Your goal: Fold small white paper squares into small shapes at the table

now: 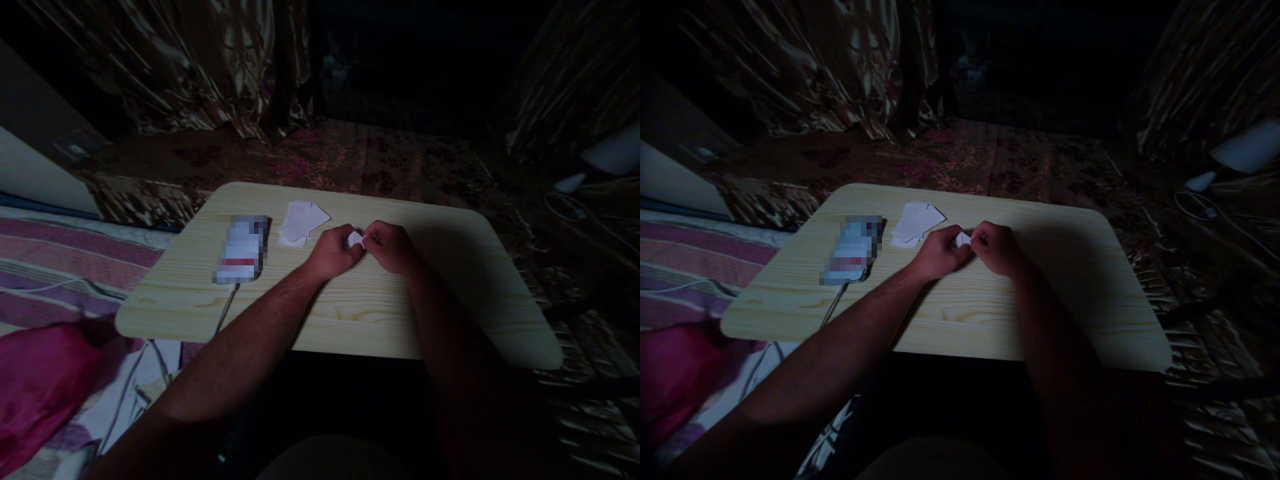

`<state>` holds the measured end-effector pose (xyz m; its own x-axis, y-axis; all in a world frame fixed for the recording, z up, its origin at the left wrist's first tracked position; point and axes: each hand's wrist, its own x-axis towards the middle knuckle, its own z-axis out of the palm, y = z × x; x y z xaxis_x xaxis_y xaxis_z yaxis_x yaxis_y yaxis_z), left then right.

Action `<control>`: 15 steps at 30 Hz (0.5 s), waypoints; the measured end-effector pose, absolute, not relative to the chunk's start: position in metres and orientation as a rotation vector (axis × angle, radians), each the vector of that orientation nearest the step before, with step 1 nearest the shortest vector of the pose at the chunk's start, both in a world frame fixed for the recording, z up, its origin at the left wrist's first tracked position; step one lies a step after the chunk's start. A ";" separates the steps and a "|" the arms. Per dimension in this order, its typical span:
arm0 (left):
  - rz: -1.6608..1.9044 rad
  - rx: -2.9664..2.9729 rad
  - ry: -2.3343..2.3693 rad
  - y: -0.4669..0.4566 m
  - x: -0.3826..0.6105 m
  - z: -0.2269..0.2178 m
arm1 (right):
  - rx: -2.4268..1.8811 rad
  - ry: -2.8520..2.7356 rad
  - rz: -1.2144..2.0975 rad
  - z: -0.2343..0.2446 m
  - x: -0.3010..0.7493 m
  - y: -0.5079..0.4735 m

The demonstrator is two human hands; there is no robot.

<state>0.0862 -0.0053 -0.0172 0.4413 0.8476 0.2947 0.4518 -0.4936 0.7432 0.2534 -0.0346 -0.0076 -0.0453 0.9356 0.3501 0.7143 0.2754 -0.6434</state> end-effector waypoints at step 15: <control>1.056 1.534 0.952 0.002 0.091 -0.023 | -1.483 -1.755 0.475 -0.008 0.254 -0.033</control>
<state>0.0908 0.0019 -0.0231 0.3079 0.9379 0.1599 0.0613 -0.1872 0.9804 0.2539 -0.0334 -0.0084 -0.0213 0.9483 0.3167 0.6592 0.2515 -0.7087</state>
